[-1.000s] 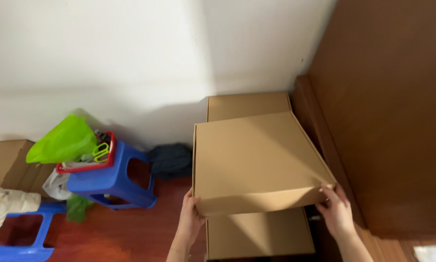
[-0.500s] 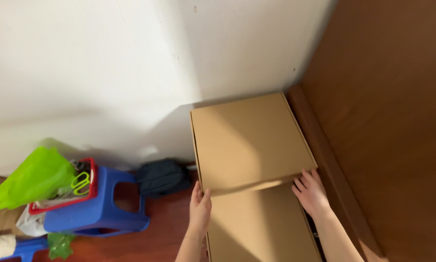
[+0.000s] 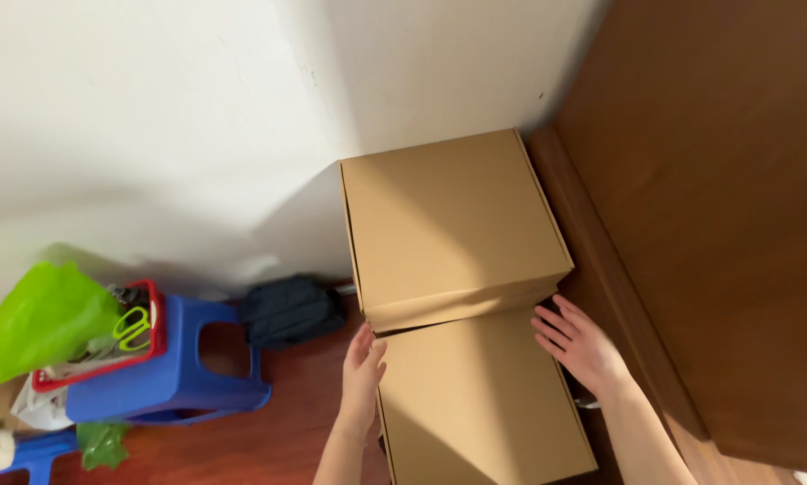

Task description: The person unpacks clothes from cardboard boxes, removes them from plastic packaging, and hangs them on a clothing rack. They handle a beige garment and a dark green garment, placing each on a hanger and hanging them on the rack.

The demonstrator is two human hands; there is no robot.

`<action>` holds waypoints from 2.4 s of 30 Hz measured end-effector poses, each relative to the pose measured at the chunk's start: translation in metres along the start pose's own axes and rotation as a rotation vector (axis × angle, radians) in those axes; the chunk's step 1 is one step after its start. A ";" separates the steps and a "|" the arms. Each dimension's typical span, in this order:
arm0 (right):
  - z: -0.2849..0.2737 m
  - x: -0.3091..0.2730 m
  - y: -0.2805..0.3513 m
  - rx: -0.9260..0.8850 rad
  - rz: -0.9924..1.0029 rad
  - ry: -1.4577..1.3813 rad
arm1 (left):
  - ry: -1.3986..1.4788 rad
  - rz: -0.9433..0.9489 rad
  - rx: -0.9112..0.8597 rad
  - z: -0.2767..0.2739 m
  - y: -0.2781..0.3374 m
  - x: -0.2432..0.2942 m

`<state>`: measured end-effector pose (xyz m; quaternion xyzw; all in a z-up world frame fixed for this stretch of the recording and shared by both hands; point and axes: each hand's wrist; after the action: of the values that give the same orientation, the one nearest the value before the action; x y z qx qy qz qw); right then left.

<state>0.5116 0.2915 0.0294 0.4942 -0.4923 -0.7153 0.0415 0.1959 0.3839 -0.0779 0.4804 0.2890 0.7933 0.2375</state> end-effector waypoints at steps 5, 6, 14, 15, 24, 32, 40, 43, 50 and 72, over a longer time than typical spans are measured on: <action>-0.031 0.018 0.030 -0.017 0.000 0.018 | -0.037 0.001 0.121 -0.024 0.052 -0.024; -0.037 0.020 0.039 -0.009 -0.006 0.024 | -0.018 0.003 0.133 -0.027 0.065 -0.027; -0.122 0.067 0.066 -0.027 -0.065 0.001 | 0.127 0.012 0.172 -0.051 0.137 -0.071; -0.125 0.067 0.078 -0.005 -0.063 0.020 | 0.137 0.004 0.152 -0.052 0.140 -0.074; -0.187 0.149 0.146 0.114 -0.176 -0.157 | -0.013 0.005 -0.036 -0.040 0.180 -0.059; -0.205 0.256 0.256 0.242 -0.089 -0.241 | -0.110 -0.049 -0.183 -0.070 0.238 -0.072; -0.220 0.321 0.311 0.292 -0.085 -0.313 | -0.154 -0.168 -0.130 -0.116 0.271 -0.098; -0.209 0.317 0.318 0.292 -0.076 -0.285 | -0.171 -0.171 -0.131 -0.121 0.281 -0.090; -0.191 0.315 0.268 0.242 -0.032 -0.194 | -0.097 -0.171 -0.027 -0.148 0.262 -0.088; -0.200 0.305 -0.082 0.230 0.215 0.384 | -0.209 -0.339 0.337 -0.194 0.055 -0.250</action>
<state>0.5418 0.0343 -0.2403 0.5673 -0.6034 -0.5390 0.1534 0.1226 0.1360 -0.2689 0.5371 0.4676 0.6289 0.3121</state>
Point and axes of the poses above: each hand's wrist, its own y-axis away from the middle knuckle, its own z-axis out of the palm, x = y × z, and after that the axes turned 15 degrees about y, right-handed
